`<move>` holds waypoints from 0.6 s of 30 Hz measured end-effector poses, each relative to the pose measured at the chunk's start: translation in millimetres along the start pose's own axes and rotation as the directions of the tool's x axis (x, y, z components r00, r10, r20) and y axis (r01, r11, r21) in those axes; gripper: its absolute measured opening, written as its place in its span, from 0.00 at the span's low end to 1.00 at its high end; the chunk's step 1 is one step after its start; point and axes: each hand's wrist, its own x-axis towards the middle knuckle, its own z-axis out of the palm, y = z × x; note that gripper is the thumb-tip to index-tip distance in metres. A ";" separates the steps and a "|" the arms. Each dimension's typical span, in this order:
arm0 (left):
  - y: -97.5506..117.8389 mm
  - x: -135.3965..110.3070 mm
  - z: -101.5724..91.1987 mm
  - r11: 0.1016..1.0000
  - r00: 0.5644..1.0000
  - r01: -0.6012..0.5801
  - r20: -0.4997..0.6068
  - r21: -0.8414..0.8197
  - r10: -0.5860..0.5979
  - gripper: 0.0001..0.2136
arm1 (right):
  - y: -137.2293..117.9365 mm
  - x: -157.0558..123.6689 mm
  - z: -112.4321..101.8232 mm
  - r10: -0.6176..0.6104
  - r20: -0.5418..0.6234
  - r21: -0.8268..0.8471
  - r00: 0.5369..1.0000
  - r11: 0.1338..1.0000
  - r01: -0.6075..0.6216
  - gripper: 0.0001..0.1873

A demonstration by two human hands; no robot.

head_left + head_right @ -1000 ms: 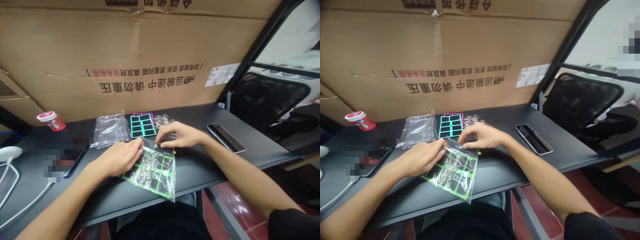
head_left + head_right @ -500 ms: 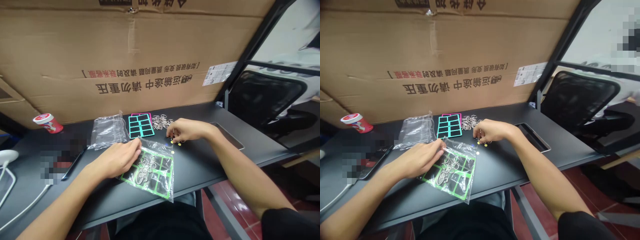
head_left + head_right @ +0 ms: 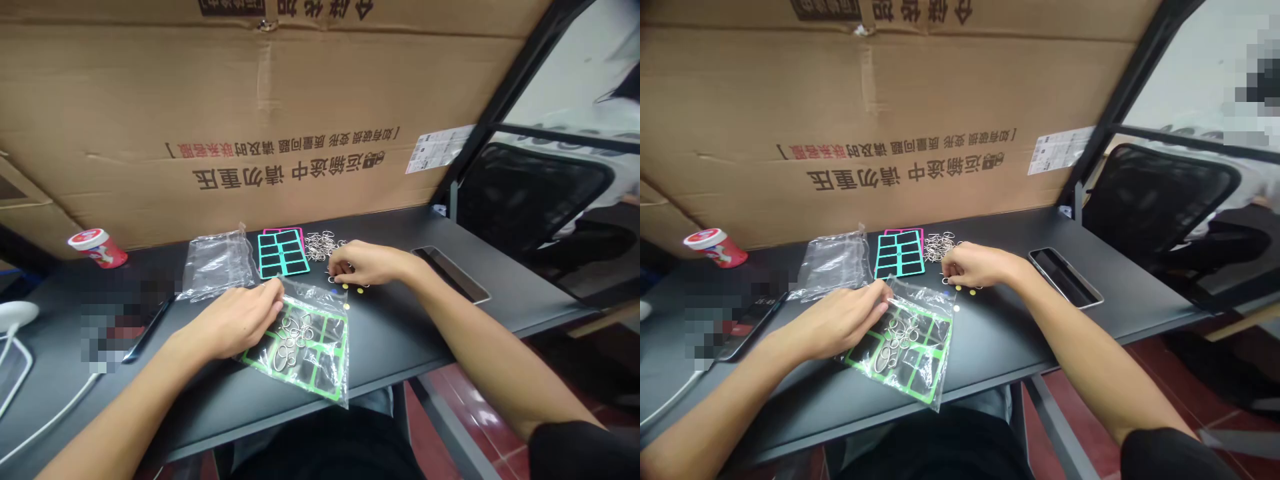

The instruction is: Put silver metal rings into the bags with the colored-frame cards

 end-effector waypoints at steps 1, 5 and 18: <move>0.1 0.0 -0.2 1.000 1.000 0.000 -0.001 0.000 0.000 0.16 | 0.0 0.1 0.1 0.004 -0.008 -0.011 1.000 1.000 -0.004 0.04; -0.1 0.2 -0.1 1.000 1.000 -0.001 -0.004 -0.004 0.000 0.16 | 0.3 1.2 1.1 -0.023 -0.048 -0.083 0.999 0.996 0.019 0.03; 0.2 0.4 0.0 1.000 1.000 0.001 0.001 0.010 -0.001 0.16 | -4.2 0.7 0.5 -0.041 -0.174 -0.111 0.984 0.994 0.021 0.03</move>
